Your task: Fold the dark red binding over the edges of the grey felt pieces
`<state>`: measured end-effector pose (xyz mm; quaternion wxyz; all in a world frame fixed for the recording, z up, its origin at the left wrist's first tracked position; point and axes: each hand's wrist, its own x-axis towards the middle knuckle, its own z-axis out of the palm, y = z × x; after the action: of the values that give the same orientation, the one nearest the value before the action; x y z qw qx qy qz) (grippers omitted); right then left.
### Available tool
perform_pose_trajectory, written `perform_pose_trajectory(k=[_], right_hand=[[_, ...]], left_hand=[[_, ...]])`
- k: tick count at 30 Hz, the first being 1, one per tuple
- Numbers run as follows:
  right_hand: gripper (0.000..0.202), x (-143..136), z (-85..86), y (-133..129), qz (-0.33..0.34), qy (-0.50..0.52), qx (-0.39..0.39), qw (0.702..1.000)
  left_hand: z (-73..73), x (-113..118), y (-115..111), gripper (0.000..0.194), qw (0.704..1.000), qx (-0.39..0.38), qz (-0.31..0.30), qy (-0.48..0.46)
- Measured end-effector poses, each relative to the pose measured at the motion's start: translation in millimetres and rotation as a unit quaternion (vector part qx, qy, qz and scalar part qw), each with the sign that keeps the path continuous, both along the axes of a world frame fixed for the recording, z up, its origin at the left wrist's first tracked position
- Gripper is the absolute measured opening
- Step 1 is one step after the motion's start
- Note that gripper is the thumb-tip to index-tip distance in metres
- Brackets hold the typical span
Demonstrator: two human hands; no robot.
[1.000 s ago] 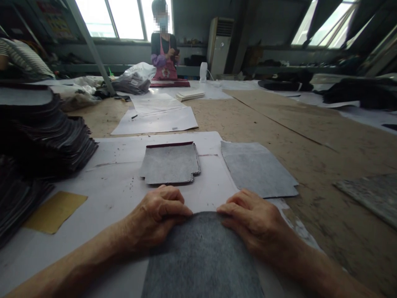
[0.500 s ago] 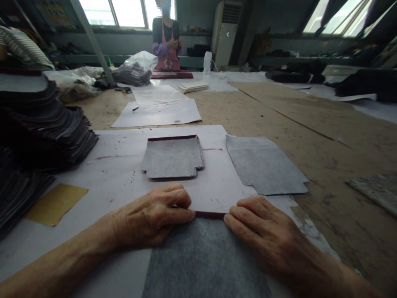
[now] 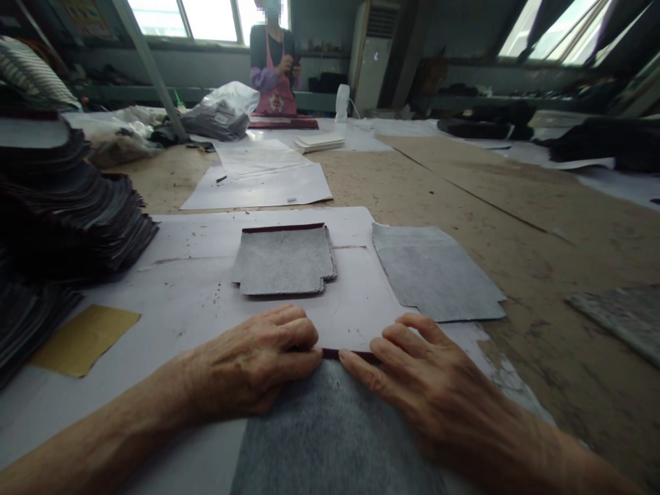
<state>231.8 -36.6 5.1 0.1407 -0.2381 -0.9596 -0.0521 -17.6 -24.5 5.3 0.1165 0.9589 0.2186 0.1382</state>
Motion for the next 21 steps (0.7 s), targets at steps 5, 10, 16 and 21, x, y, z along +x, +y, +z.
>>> perform_pose_trajectory(k=[5, 10, 16, 21], right_hand=[[0.032, -0.8, 4.3, 1.7, -0.003, -0.021, -0.025, 0.999], [0.034, 7.4, 2.5, 0.2, 0.011, 0.017, 0.005, 1.000], [0.032, 9.4, 2.9, -4.4, -0.010, 0.009, 0.024, 1.000], [0.034, 8.6, -0.6, -5.3, -0.022, 0.013, 0.027, 0.999]], left_hand=[[1.6, 1.8, 0.3, 0.026, 1.000, 0.004, 0.006, -0.023], [2.5, 5.7, -0.8, 0.027, 0.999, 0.014, 0.004, -0.035], [-1.6, -5.4, 1.2, 0.030, 0.988, -0.022, 0.108, -0.104], [14.4, -16.3, 1.6, 0.037, 0.949, -0.045, 0.261, -0.171]])
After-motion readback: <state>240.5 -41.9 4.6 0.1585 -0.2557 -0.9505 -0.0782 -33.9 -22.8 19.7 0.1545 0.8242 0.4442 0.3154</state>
